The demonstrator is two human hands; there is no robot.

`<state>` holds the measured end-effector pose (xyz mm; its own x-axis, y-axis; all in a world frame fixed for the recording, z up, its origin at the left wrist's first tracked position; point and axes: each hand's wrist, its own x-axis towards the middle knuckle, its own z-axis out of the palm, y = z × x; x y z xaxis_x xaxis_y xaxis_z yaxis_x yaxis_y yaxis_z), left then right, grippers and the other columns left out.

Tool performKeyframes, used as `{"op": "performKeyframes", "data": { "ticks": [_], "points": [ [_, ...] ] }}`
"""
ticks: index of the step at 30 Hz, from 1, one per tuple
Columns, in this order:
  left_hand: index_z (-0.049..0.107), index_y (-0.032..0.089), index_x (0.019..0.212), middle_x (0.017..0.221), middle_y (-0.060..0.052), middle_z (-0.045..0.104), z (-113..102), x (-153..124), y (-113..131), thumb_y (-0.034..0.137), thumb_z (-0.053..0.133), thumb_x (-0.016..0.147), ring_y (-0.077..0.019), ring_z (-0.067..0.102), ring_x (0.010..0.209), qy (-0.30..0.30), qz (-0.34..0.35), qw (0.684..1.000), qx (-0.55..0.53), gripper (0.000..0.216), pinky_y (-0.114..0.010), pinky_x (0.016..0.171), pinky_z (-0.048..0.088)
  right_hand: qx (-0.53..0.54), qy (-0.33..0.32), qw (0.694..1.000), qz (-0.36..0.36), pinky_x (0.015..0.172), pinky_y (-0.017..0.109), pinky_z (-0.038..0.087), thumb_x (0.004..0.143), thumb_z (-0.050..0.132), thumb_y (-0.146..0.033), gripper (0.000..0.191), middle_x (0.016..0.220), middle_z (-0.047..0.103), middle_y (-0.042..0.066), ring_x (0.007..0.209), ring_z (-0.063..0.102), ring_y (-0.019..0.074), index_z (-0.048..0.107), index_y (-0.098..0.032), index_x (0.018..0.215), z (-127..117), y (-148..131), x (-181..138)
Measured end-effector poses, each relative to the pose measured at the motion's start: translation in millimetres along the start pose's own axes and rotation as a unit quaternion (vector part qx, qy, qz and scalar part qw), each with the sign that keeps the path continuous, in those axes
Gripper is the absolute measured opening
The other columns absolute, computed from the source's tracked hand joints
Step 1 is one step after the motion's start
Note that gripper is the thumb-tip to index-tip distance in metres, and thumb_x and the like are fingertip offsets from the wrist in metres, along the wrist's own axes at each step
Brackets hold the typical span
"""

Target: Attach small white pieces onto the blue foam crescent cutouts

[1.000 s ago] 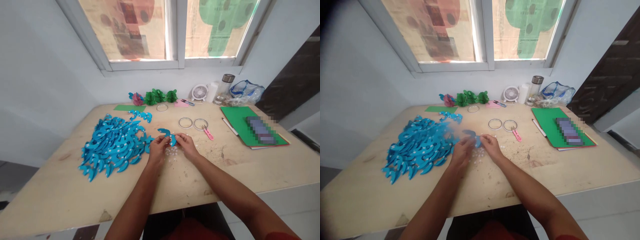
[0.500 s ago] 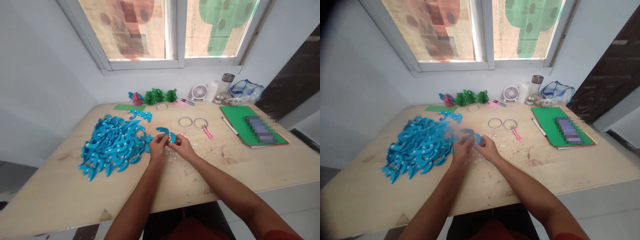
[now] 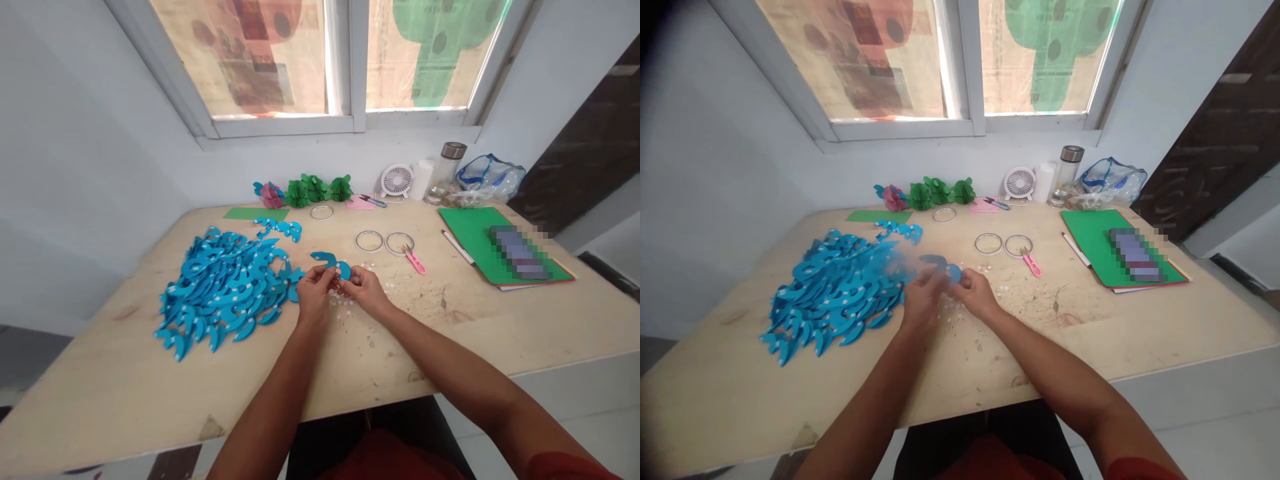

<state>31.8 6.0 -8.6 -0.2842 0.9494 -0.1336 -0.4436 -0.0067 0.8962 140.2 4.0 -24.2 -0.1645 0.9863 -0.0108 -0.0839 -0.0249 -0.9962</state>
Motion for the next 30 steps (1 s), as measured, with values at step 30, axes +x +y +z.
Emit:
{"op": "performKeyframes", "data": {
  "ticks": [30],
  "points": [
    [0.057, 0.013, 0.061, 0.059, 0.0, 0.059, -9.6, 2.7, 0.9, 0.021, 0.075, 0.052, -0.0108, 0.055, 0.057, -0.087, -0.093, 0.991, -0.037, 0.021, -0.022, 0.053, 0.039, -0.025, 0.046, 0.998, -0.038, 0.045, 0.022, 0.029, 0.073, 0.057, -0.049, 0.035, 0.047, 0.048, -0.004, 0.045, 0.042, 0.0096, 0.054, -0.018, 0.057, -8.5, -2.1, 4.0]
  ]
}}
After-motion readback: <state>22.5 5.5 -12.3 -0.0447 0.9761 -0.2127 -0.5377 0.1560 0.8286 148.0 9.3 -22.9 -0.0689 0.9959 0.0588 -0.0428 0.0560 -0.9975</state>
